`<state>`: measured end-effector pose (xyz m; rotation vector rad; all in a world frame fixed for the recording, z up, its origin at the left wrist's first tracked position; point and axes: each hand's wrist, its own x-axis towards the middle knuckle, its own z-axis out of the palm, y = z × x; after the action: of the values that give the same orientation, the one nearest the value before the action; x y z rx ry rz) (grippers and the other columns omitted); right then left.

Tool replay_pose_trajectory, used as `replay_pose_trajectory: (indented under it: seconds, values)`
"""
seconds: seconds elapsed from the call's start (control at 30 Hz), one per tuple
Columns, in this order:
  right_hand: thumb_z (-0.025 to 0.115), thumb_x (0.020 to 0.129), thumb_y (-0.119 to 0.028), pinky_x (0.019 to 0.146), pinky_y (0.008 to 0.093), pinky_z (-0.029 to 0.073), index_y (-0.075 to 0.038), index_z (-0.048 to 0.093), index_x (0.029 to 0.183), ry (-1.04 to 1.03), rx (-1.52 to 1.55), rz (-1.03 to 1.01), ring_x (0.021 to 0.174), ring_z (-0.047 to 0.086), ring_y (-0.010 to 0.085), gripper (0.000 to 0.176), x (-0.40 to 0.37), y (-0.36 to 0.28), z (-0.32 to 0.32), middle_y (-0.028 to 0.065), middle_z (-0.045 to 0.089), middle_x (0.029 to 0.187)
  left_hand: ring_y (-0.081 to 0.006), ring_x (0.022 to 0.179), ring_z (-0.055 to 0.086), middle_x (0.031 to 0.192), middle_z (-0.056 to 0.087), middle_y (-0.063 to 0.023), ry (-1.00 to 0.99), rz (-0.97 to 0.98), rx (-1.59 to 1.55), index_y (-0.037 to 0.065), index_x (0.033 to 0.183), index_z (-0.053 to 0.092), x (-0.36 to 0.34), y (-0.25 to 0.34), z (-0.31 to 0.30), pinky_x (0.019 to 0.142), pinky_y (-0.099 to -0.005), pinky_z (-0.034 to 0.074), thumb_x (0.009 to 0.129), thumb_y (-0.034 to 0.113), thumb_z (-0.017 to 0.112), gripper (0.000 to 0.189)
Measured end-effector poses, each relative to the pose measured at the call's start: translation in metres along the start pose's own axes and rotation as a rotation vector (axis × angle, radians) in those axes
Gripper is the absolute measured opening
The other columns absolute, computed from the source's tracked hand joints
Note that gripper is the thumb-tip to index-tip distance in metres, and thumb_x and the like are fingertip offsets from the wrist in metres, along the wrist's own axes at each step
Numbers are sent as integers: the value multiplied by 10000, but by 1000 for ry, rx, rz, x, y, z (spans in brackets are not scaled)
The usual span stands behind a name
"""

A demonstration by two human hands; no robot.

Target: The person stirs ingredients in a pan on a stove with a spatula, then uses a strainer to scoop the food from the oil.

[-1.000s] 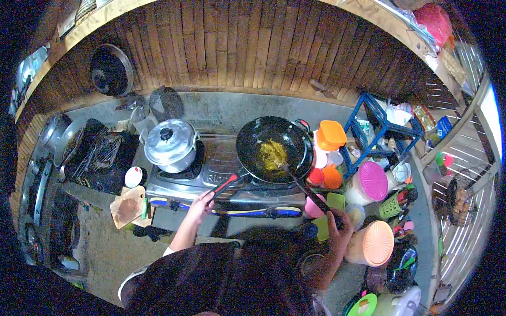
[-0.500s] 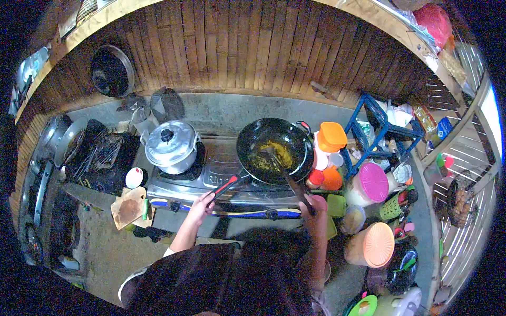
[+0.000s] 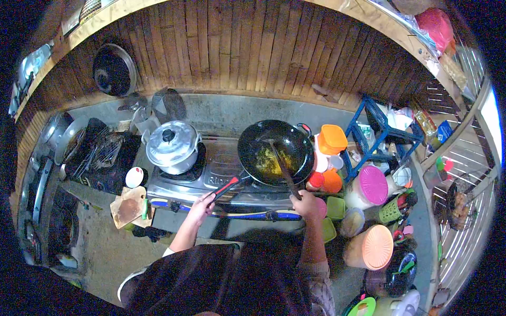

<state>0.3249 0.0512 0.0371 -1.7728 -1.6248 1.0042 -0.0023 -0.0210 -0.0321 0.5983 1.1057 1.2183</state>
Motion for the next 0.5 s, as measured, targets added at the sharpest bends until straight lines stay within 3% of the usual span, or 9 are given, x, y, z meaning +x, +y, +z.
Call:
replay_pose_trajectory:
  seconds: [0.07,0.1,0.17,0.2,0.27,0.3,0.37,0.5]
  values:
    - [621,749,-210,652,378,463,-10,549,963,-39,-304,-109,672,589,331,302,27,31,0,172,604,811,-25,428,274,540,390,75,-12,-16,0,90,1054,532,-1,3,1,410,-184,212,852,280,541,278]
    - [621,749,-210,652,378,463,-10,549,963,-39,-305,-111,672,589,331,302,31,36,3,172,604,811,-25,428,274,540,390,75,-12,-14,-2,90,1054,532,-1,3,1,410,-184,212,852,280,541,278]
    - [630,735,-170,638,353,459,-21,538,1015,177,-235,-389,674,593,248,331,37,48,7,118,602,749,-25,432,278,543,394,75,-17,-16,4,91,1063,532,-1,3,1,415,-181,213,853,278,537,281]
    - [630,735,-170,638,353,459,-21,538,1015,176,-236,-391,674,593,248,331,36,44,7,118,602,749,-25,432,278,543,394,75,-17,-15,3,91,1063,532,-1,3,1,415,-181,213,853,278,537,281]
    - [615,746,-142,719,382,449,-36,502,1095,287,-258,-579,804,595,312,382,34,36,6,177,604,835,-27,441,287,544,395,75,-18,-7,22,88,1070,534,-1,2,0,426,-180,218,853,277,536,288]
    - [615,746,-142,719,382,449,-36,502,1095,286,-259,-579,804,595,312,382,30,30,1,177,604,835,-27,441,287,544,395,75,-17,-7,21,88,1070,534,-1,2,0,426,-180,218,853,277,536,288]
    - [568,774,-165,811,412,436,-56,489,1153,145,-339,-383,941,561,358,402,17,16,-11,230,579,979,-31,449,293,545,394,76,-1,-18,27,83,1065,539,-1,4,1,433,-184,223,852,277,535,288]
    - [567,779,-171,809,422,438,-66,488,1163,89,-272,-475,952,551,371,406,4,17,-30,240,571,998,-40,434,279,533,374,64,-17,-1,47,93,1011,517,-1,6,2,423,-198,231,858,275,525,239]
